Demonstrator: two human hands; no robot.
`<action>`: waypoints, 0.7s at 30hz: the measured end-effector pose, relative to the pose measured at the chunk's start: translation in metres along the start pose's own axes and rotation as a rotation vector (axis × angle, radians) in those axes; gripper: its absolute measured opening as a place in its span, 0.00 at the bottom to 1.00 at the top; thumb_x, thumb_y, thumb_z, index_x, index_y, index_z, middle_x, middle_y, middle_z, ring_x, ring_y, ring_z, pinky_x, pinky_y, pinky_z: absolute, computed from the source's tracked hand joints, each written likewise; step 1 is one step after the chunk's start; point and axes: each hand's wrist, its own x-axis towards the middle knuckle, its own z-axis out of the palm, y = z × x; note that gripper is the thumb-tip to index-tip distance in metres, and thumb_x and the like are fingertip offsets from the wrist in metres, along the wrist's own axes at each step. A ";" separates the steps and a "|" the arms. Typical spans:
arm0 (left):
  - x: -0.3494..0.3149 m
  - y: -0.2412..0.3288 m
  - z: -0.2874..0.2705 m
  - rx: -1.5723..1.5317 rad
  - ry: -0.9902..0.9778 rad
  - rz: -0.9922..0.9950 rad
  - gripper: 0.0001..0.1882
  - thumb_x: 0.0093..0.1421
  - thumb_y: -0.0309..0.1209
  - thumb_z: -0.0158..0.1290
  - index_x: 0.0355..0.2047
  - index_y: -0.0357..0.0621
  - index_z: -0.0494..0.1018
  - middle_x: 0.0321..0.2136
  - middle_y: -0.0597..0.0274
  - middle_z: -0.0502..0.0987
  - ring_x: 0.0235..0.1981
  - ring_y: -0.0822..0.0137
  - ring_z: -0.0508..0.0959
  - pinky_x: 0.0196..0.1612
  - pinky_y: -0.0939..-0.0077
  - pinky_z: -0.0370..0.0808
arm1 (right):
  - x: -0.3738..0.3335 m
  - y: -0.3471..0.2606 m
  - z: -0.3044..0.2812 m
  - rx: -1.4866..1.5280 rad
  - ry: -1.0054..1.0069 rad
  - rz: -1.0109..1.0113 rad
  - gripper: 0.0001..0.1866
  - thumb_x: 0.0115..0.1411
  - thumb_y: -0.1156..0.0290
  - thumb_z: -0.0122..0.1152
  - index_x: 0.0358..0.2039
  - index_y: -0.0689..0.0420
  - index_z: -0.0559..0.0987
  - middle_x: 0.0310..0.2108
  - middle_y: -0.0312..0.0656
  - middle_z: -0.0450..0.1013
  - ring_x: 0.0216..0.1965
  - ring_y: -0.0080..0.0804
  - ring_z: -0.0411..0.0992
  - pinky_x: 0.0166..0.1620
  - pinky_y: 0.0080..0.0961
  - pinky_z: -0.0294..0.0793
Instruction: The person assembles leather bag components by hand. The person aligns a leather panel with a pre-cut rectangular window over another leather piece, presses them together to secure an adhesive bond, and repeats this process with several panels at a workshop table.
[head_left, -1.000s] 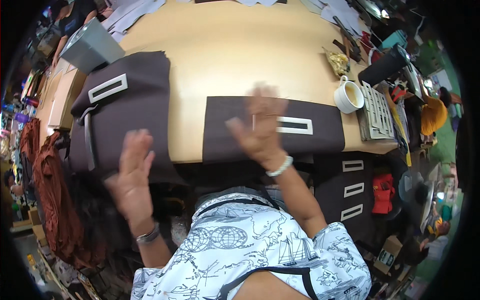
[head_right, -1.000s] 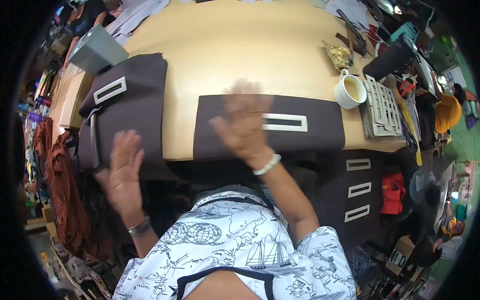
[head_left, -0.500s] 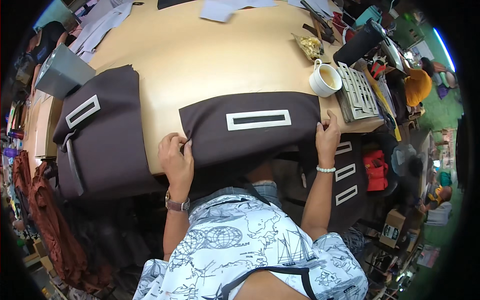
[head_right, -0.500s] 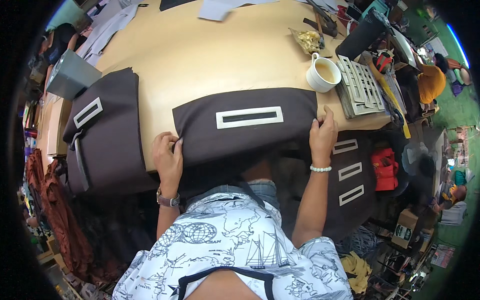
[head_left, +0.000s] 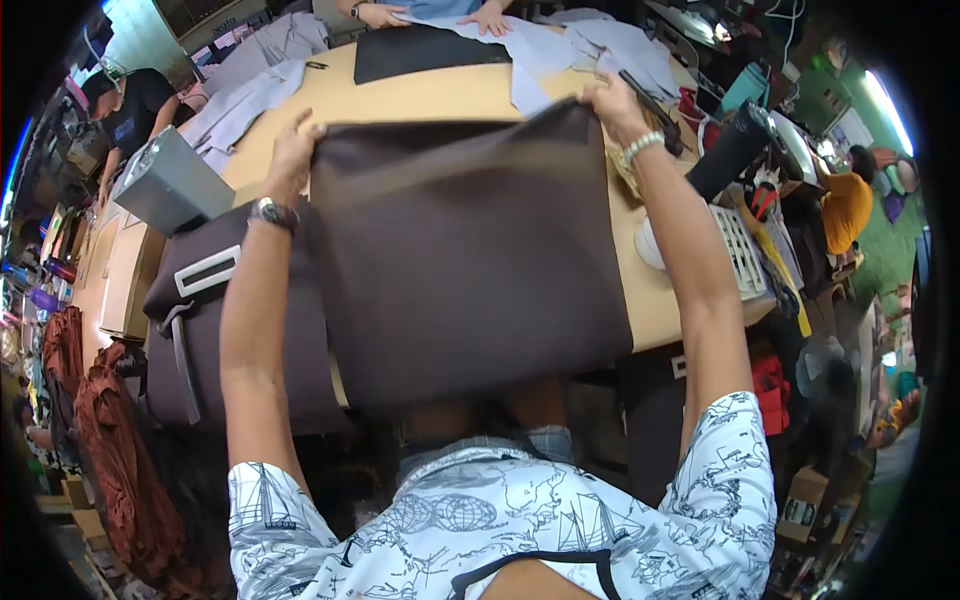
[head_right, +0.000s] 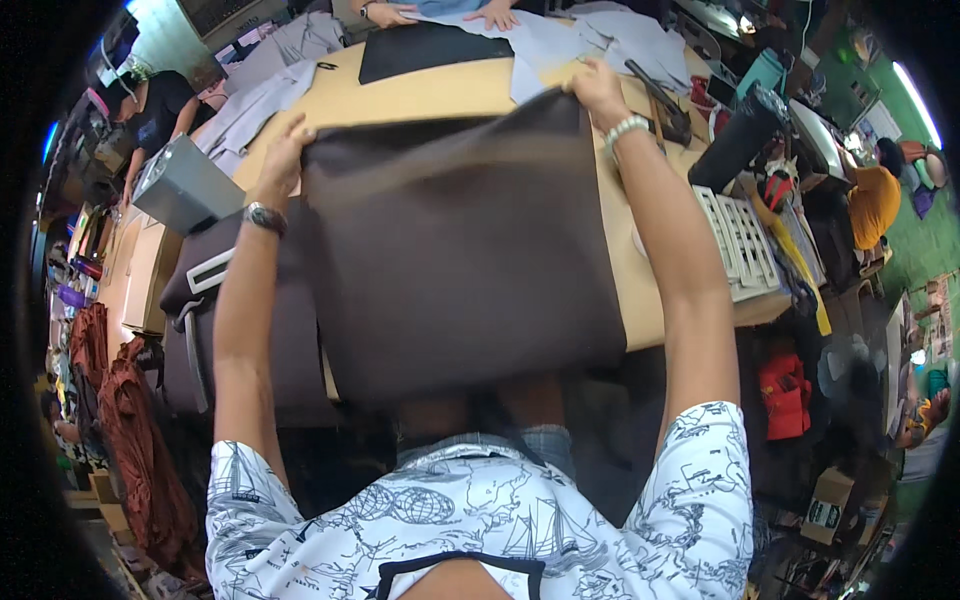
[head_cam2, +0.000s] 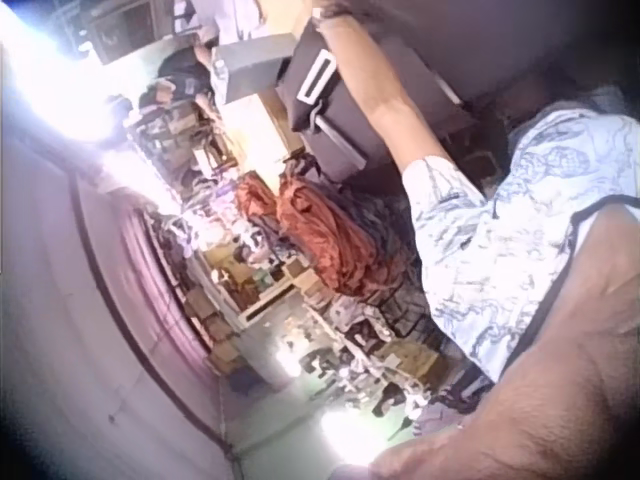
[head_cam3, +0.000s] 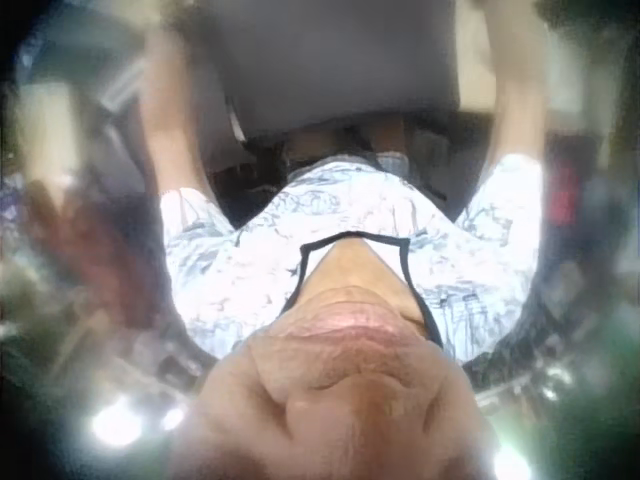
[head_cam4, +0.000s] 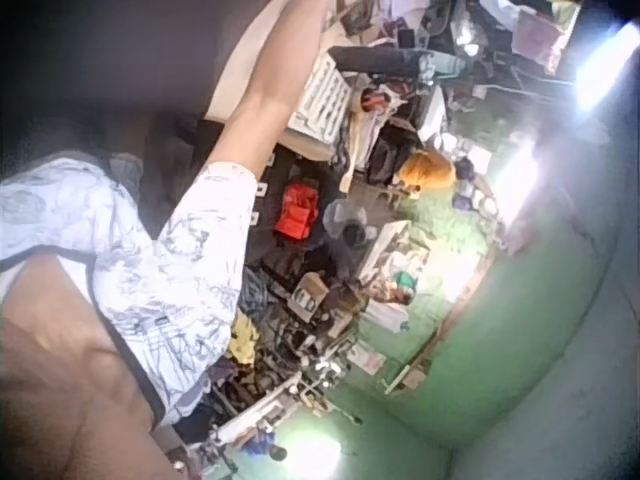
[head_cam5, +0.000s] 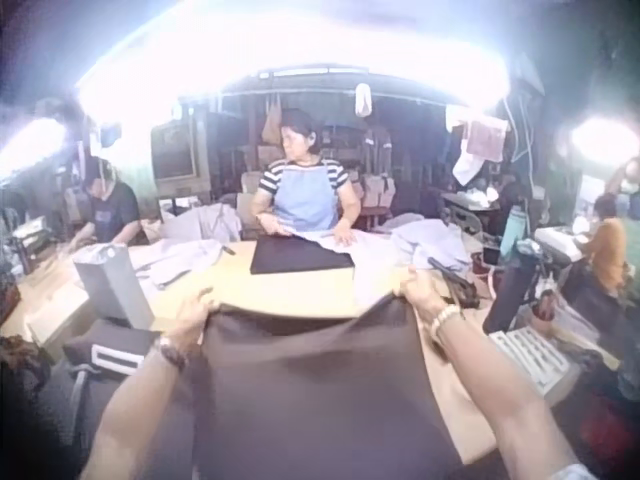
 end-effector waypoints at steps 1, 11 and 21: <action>0.023 0.017 -0.018 -0.128 0.021 0.061 0.26 0.55 0.19 0.48 0.55 0.35 0.60 0.45 0.51 0.70 0.42 0.64 0.73 0.45 0.77 0.72 | 0.019 -0.027 0.014 -0.065 0.040 -0.067 0.36 0.45 0.80 0.61 0.56 0.66 0.60 0.37 0.47 0.72 0.36 0.31 0.71 0.41 0.23 0.71; -0.033 0.186 -0.034 -0.297 -0.242 0.566 0.23 0.58 0.21 0.41 0.55 0.38 0.62 0.51 0.58 0.68 0.46 0.68 0.72 0.51 0.77 0.68 | 0.054 -0.178 -0.078 0.506 0.073 -0.526 0.33 0.43 0.80 0.59 0.54 0.63 0.64 0.26 0.36 0.69 0.24 0.22 0.65 0.29 0.19 0.66; -0.190 0.028 -0.011 0.189 -0.141 0.265 0.20 0.52 0.14 0.43 0.47 0.32 0.71 0.44 0.55 0.74 0.46 0.69 0.73 0.50 0.79 0.68 | -0.176 -0.022 -0.100 0.155 -0.296 0.042 0.34 0.49 0.78 0.57 0.58 0.63 0.59 0.36 0.37 0.70 0.32 0.17 0.68 0.35 0.13 0.67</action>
